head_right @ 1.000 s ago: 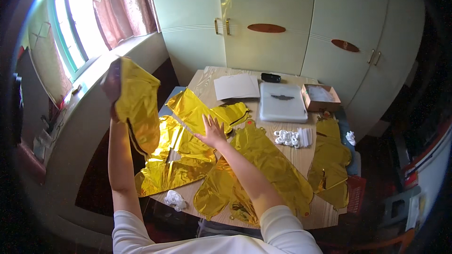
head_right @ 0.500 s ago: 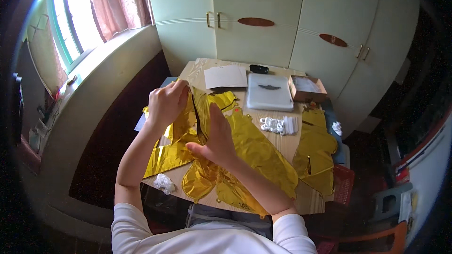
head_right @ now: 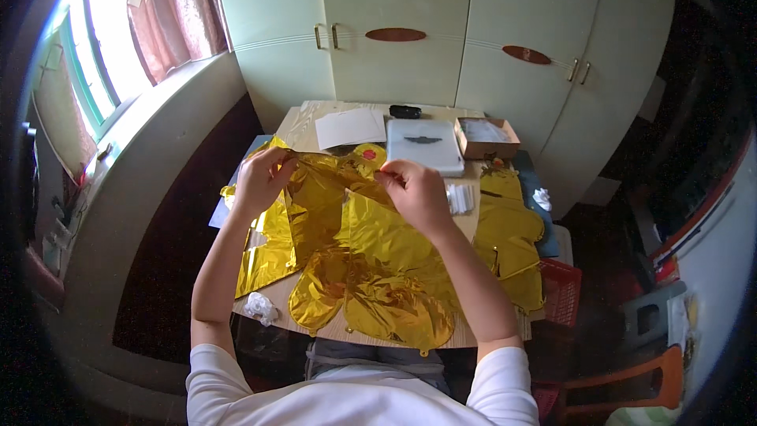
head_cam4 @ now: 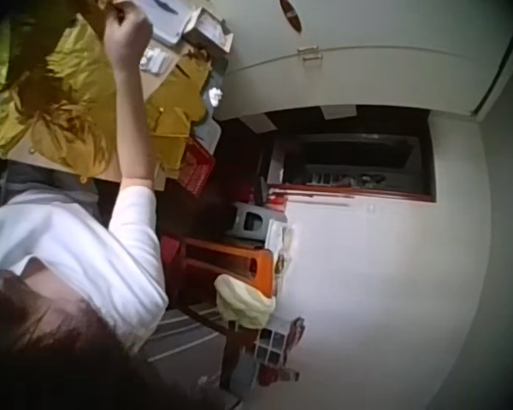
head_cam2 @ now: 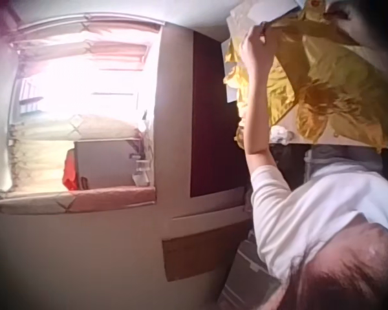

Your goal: Folding gold-colored foil sheets and inserting them into cardboard packaging sleeves.

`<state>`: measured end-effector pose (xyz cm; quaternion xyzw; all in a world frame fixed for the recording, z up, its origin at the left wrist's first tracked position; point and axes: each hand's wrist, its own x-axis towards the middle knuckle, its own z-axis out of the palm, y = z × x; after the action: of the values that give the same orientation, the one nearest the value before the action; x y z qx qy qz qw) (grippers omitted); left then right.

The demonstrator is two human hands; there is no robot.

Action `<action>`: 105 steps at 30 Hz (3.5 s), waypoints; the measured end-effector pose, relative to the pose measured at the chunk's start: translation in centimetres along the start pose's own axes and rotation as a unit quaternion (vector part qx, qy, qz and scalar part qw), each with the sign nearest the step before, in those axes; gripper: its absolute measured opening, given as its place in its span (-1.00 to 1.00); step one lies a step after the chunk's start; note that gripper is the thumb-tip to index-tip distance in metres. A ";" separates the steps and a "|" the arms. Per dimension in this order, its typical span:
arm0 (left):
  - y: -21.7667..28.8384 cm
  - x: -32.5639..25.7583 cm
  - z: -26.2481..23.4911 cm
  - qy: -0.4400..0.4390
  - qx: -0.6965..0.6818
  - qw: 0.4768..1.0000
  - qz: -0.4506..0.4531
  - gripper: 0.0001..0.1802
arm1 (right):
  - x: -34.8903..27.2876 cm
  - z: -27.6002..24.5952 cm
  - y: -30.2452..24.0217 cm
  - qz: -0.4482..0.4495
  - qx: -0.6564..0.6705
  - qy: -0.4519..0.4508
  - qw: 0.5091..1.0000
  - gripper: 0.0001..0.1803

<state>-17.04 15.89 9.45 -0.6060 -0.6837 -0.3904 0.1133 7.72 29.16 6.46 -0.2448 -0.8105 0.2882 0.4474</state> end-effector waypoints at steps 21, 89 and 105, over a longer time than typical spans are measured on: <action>-2.2 -4.3 4.8 -0.076 -0.275 0.952 -0.107 -0.80 | 4.1 -4.9 -6.0 -0.052 -0.132 -0.084 0.986 -0.86; -1.5 -13.8 20.7 -0.334 0.077 0.924 0.171 -0.07 | -28.0 0.4 5.1 -0.120 -0.269 -0.152 0.943 -0.87; -1.4 -14.2 20.8 -0.327 0.076 0.928 0.162 -0.06 | -26.3 -0.9 3.9 -0.068 -0.217 -0.204 0.952 -0.81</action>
<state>-8.31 19.44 -13.94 -0.7922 -0.6030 -0.0939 -0.0092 21.69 14.97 -11.20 -0.2163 -0.9422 0.1176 0.2273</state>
